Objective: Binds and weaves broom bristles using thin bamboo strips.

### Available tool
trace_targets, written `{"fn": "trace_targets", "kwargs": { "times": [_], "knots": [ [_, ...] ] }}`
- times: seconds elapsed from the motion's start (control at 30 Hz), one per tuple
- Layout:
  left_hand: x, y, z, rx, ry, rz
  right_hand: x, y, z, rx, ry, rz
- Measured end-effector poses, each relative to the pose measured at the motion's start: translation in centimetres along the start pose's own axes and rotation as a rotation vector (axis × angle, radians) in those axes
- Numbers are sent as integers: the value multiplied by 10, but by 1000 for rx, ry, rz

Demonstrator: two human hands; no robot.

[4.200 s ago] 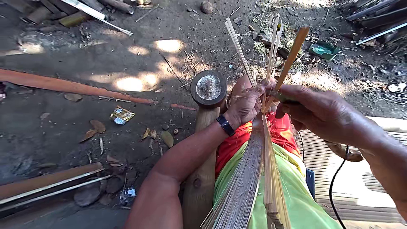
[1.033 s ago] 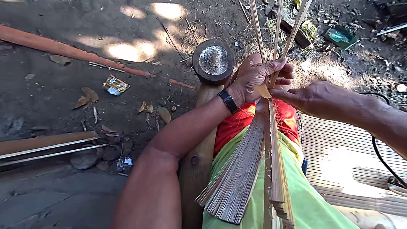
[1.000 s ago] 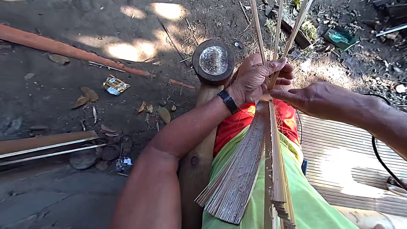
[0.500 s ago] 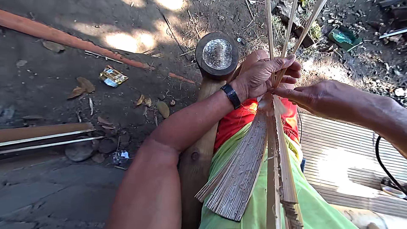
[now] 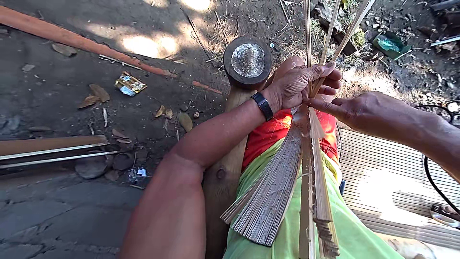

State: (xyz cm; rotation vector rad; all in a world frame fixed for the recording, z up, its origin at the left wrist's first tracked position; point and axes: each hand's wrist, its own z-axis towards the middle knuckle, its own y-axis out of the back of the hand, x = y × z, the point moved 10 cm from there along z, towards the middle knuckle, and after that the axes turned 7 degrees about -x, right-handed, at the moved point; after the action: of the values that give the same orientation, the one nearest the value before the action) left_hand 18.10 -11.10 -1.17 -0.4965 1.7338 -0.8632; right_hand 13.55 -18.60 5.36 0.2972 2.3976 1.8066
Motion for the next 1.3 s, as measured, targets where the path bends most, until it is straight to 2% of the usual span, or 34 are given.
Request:
{"fn": "trace_targets", "kwargs": {
  "times": [0.23, 0.57, 0.73, 0.97, 1.3],
  "knots": [
    [-3, -3, -1, 8, -10, -29, 4, 14, 3, -53, 6, 66],
    [1, -3, -1, -3, 21, -28, -2, 2, -2, -24, -38, 84],
    [-1, -3, -1, 0, 0, -47, 5, 20, 2, -83, -31, 133],
    [3, -2, 2, 14, 20, -42, -3, -1, -2, -51, -39, 181],
    [0, -5, 0, 42, 16, -31, 9, 21, 1, -136, 8, 257]
  ]
}}
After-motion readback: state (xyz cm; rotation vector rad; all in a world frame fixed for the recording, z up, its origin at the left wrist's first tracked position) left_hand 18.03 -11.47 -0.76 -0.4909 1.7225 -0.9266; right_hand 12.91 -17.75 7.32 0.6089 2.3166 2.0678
